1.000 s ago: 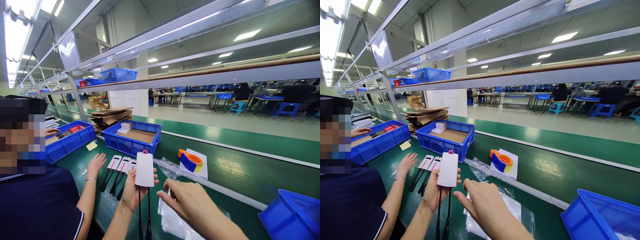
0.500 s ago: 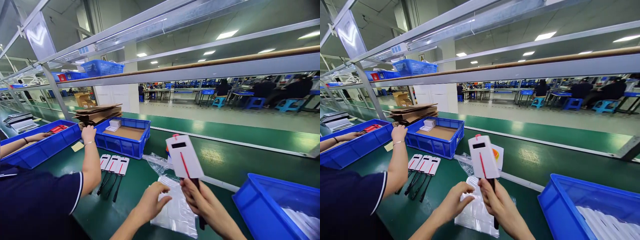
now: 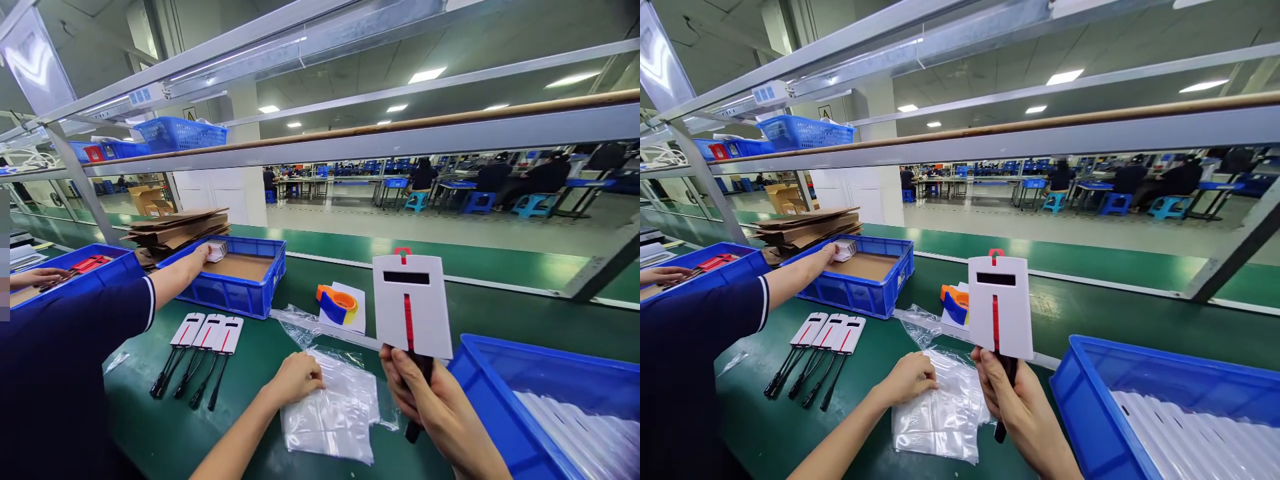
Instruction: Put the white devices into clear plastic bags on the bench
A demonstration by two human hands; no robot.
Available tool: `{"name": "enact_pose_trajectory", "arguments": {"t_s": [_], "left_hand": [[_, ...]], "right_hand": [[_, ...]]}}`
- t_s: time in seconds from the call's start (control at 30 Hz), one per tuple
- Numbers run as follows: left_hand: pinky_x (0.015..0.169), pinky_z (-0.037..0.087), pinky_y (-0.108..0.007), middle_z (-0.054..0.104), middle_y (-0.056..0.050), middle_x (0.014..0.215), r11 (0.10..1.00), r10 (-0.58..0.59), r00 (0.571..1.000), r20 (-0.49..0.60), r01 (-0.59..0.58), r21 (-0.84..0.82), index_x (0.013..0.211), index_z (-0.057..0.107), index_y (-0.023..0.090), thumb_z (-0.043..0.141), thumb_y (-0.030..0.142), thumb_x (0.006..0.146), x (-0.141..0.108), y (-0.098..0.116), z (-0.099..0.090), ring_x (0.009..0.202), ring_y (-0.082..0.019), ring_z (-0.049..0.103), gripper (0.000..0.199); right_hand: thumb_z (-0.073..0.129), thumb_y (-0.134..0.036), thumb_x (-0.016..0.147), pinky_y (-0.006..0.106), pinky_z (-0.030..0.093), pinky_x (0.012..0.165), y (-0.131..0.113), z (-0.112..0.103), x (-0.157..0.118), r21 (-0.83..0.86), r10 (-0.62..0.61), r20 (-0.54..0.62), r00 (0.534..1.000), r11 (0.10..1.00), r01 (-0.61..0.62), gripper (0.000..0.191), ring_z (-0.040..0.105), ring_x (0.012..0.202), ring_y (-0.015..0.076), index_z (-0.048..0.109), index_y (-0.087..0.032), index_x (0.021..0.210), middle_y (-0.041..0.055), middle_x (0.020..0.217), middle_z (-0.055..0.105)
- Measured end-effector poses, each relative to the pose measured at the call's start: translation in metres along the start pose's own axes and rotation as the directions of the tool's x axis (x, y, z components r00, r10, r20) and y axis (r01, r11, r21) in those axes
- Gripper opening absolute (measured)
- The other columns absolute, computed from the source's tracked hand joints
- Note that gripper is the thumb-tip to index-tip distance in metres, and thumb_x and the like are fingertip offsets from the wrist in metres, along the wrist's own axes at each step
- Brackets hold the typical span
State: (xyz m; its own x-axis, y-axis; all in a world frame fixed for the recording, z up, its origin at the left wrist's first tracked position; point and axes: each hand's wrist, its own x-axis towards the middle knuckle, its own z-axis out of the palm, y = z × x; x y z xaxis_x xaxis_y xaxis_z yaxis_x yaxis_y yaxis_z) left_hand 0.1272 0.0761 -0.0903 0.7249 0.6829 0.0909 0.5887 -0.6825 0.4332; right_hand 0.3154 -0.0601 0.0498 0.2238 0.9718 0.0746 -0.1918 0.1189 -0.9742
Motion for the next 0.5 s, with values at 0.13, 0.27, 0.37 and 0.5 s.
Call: {"name": "enact_pose_trajectory", "arguments": {"t_s": [0.13,0.27,0.37,0.5], "left_hand": [[0.080,0.043,-0.031,0.075,-0.005,0.094,0.995,0.083,0.996,0.008,-0.084,0.060,0.097,0.079,0.022,0.063,0.029,0.099,-0.013,0.004,-0.010,0.095,-0.022,0.065,0.018],[0.088,0.044,-0.039,0.073,-0.013,0.114,0.985,0.129,0.991,-0.020,-0.126,0.116,0.130,0.067,0.020,0.054,0.021,0.103,-0.030,0.013,-0.016,0.105,-0.027,0.062,0.030],[0.091,0.044,-0.040,0.072,-0.014,0.118,0.989,0.116,0.987,-0.112,-0.125,-0.084,0.127,0.068,0.020,0.051,0.018,0.101,-0.043,0.018,-0.019,0.105,-0.027,0.062,0.031],[0.084,0.048,-0.033,0.075,-0.010,0.097,0.866,-0.065,0.984,-0.165,-0.026,-0.499,0.096,0.072,0.018,0.048,0.027,0.101,-0.054,0.021,-0.026,0.091,-0.023,0.066,0.026]], "right_hand": [[0.077,-0.071,0.079,0.019,0.021,0.043,0.004,-0.005,0.006,-0.024,0.022,0.024,0.999,0.999,-0.022,0.055,0.027,0.049,0.0045,0.061,-0.019,0.086,-0.0077,0.063,0.039],[0.073,-0.072,0.082,0.019,0.021,0.041,0.010,-0.011,0.011,-0.063,0.030,0.092,0.995,0.998,-0.024,0.054,0.026,0.048,0.0048,0.062,-0.019,0.087,-0.0081,0.064,0.036],[0.070,-0.073,0.083,0.019,0.021,0.041,0.013,-0.012,0.014,-0.085,0.044,0.114,0.993,0.996,-0.034,0.054,0.025,0.049,0.0055,0.062,-0.020,0.087,-0.0080,0.065,0.035],[0.064,-0.077,0.085,0.021,0.019,0.042,0.022,-0.010,0.023,-0.156,0.071,0.171,0.983,0.987,-0.044,0.057,0.023,0.049,0.0067,0.057,-0.021,0.078,-0.0077,0.064,0.034]]}}
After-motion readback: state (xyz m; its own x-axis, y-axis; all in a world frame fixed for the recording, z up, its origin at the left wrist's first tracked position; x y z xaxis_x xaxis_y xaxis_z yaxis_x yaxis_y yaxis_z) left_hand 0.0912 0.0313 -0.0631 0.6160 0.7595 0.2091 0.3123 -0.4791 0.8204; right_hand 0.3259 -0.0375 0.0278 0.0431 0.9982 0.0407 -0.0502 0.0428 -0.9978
